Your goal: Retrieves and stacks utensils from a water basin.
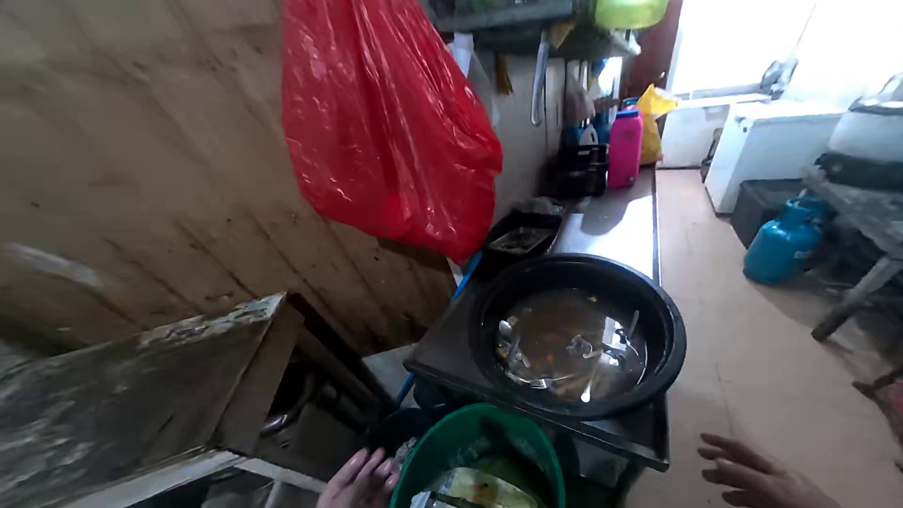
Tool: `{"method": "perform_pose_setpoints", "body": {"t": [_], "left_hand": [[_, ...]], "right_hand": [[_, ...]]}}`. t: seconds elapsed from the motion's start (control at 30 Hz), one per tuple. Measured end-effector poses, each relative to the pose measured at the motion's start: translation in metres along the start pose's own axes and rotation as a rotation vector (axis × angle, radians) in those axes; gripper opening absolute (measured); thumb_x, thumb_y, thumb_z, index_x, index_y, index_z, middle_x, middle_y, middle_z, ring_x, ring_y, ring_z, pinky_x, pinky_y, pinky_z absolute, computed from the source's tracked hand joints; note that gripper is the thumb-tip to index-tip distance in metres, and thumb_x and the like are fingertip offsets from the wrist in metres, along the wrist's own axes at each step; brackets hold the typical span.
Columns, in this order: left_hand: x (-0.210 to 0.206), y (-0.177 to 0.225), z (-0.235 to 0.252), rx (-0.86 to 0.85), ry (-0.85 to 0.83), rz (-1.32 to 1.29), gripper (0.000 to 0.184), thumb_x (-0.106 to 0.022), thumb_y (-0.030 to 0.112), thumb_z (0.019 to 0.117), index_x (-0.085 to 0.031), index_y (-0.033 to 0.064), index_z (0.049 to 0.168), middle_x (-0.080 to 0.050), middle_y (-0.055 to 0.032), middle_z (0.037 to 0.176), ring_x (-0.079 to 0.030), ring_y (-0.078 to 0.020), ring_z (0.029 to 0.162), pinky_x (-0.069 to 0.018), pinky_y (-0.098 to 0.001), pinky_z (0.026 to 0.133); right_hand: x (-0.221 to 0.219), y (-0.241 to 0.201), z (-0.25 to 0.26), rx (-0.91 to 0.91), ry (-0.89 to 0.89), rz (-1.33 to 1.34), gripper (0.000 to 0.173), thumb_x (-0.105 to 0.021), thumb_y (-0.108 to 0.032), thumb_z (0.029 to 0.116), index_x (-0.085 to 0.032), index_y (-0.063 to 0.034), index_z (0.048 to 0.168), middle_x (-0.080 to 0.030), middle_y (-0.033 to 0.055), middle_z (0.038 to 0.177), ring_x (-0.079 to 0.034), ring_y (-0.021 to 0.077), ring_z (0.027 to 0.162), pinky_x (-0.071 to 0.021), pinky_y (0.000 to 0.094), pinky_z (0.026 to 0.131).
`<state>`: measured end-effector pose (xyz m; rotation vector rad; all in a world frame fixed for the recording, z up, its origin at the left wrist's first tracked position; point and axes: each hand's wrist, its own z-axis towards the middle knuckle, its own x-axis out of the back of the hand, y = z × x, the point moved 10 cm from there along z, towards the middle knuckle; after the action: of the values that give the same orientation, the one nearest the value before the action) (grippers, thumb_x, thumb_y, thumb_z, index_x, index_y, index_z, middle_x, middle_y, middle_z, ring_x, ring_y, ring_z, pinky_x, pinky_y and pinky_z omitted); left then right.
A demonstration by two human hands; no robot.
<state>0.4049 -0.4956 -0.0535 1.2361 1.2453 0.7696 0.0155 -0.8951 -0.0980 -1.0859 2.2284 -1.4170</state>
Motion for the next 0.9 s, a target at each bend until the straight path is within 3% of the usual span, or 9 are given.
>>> {"method": "perform_pose_setpoints", "body": {"t": [0.13, 0.23, 0.33, 0.43, 0.5, 0.57, 0.67, 0.73, 0.9], "left_hand": [[-0.13, 0.003, 0.029, -0.061, -0.146, 0.173, 0.032, -0.047, 0.0, 0.0999, -0.054, -0.0087, 0.13, -0.068, -0.0159, 0.116, -0.071, -0.0224, 0.098, -0.0607, -0.0394, 0.085], [-0.24, -0.032, 0.041, -0.058, -0.507, 0.578, 0.033, -0.053, 0.011, 0.1012, -0.065, 0.0021, 0.13, -0.067, -0.011, 0.129, -0.066, -0.02, 0.117, -0.0547, -0.0388, 0.101], [-0.33, -0.104, 0.04, 0.043, -0.925, 1.102, 0.039, -0.053, 0.018, 0.1056, -0.059, 0.0097, 0.143, -0.049, -0.0116, 0.154, -0.048, -0.0222, 0.142, -0.0392, -0.0408, 0.117], [-0.366, -0.182, 0.051, 0.145, -1.129, 1.541, 0.052, -0.058, 0.027, 0.1049, -0.047, 0.0144, 0.154, -0.03, -0.0176, 0.166, -0.03, -0.0346, 0.153, -0.0298, -0.0514, 0.122], [-0.37, -0.217, 0.056, 0.208, -1.147, 1.717, 0.059, -0.063, 0.031, 0.1014, -0.045, 0.0166, 0.156, -0.022, -0.0177, 0.169, -0.019, -0.0415, 0.155, -0.0274, -0.0606, 0.121], [-0.381, -0.223, 0.062, 0.215, -1.081, 1.78, 0.057, -0.062, 0.029, 0.1011, -0.047, 0.0135, 0.154, -0.024, -0.0158, 0.169, -0.018, -0.041, 0.156, -0.0276, -0.0638, 0.12], [-0.42, -0.205, 0.073, -0.004, -0.901, 1.723, 0.04, -0.054, 0.022, 0.1042, -0.06, 0.0098, 0.142, -0.05, -0.0129, 0.153, -0.044, -0.0318, 0.145, -0.0379, -0.053, 0.117], [-0.453, -0.2, 0.073, -0.134, -0.872, 1.662, 0.033, -0.051, 0.019, 0.1052, -0.066, 0.0134, 0.134, -0.06, -0.0094, 0.142, -0.054, -0.0262, 0.135, -0.0439, -0.0476, 0.113], [-0.52, -0.245, 0.085, -0.207, -0.95, 1.525, 0.034, -0.057, 0.019, 0.103, -0.065, 0.0125, 0.136, -0.058, -0.0081, 0.146, -0.049, -0.0277, 0.14, -0.038, -0.0534, 0.117]], "right_hand": [[0.04, -0.019, 0.027, 0.16, 0.101, 0.115, 0.044, -0.051, -0.015, 0.1022, -0.051, -0.0001, 0.143, -0.066, 0.0173, 0.129, -0.071, 0.0278, 0.105, -0.0606, 0.0444, 0.088], [0.07, -0.059, 0.053, 0.409, 0.209, 0.159, 0.035, -0.052, -0.013, 0.101, -0.058, 0.0031, 0.132, -0.073, 0.0113, 0.113, -0.074, 0.0215, 0.095, -0.0625, 0.0391, 0.085], [0.08, -0.1, 0.093, 0.666, 0.218, 0.063, 0.03, -0.054, -0.01, 0.0995, -0.064, 0.0063, 0.123, -0.076, 0.007, 0.105, -0.074, 0.0137, 0.093, -0.0625, 0.0323, 0.087], [0.067, -0.13, 0.147, 0.889, 0.168, -0.354, 0.033, -0.05, -0.016, 0.1, -0.073, 0.0, 0.117, -0.076, 0.0086, 0.111, -0.074, 0.016, 0.103, -0.0598, 0.0371, 0.094], [0.05, -0.134, 0.18, 0.981, 0.07, -0.58, 0.035, -0.047, -0.014, 0.0997, -0.076, -0.0037, 0.117, -0.077, 0.0105, 0.112, -0.073, 0.0263, 0.108, -0.0509, 0.0537, 0.107], [0.036, -0.129, 0.207, 1.009, -0.03, -0.755, 0.033, -0.048, -0.008, 0.1013, -0.076, -0.0064, 0.119, -0.077, 0.01, 0.111, -0.073, 0.0285, 0.109, -0.0443, 0.0578, 0.113], [0.029, -0.123, 0.21, 1.232, 0.074, -0.915, 0.036, -0.043, -0.013, 0.095, -0.078, -0.0152, 0.097, -0.078, 0.0026, 0.089, -0.076, 0.0227, 0.089, -0.0571, 0.05, 0.094], [0.032, -0.122, 0.208, 1.28, 0.104, -0.881, 0.037, -0.038, -0.019, 0.0965, -0.073, -0.0169, 0.084, -0.074, 0.0, 0.081, -0.074, 0.0193, 0.084, -0.0575, 0.0441, 0.089], [0.035, -0.122, 0.209, 1.31, 0.121, -0.849, 0.041, -0.035, -0.026, 0.0995, -0.068, -0.0178, 0.078, -0.072, 0.0001, 0.076, -0.072, 0.0177, 0.079, -0.0563, 0.0406, 0.086]]}}
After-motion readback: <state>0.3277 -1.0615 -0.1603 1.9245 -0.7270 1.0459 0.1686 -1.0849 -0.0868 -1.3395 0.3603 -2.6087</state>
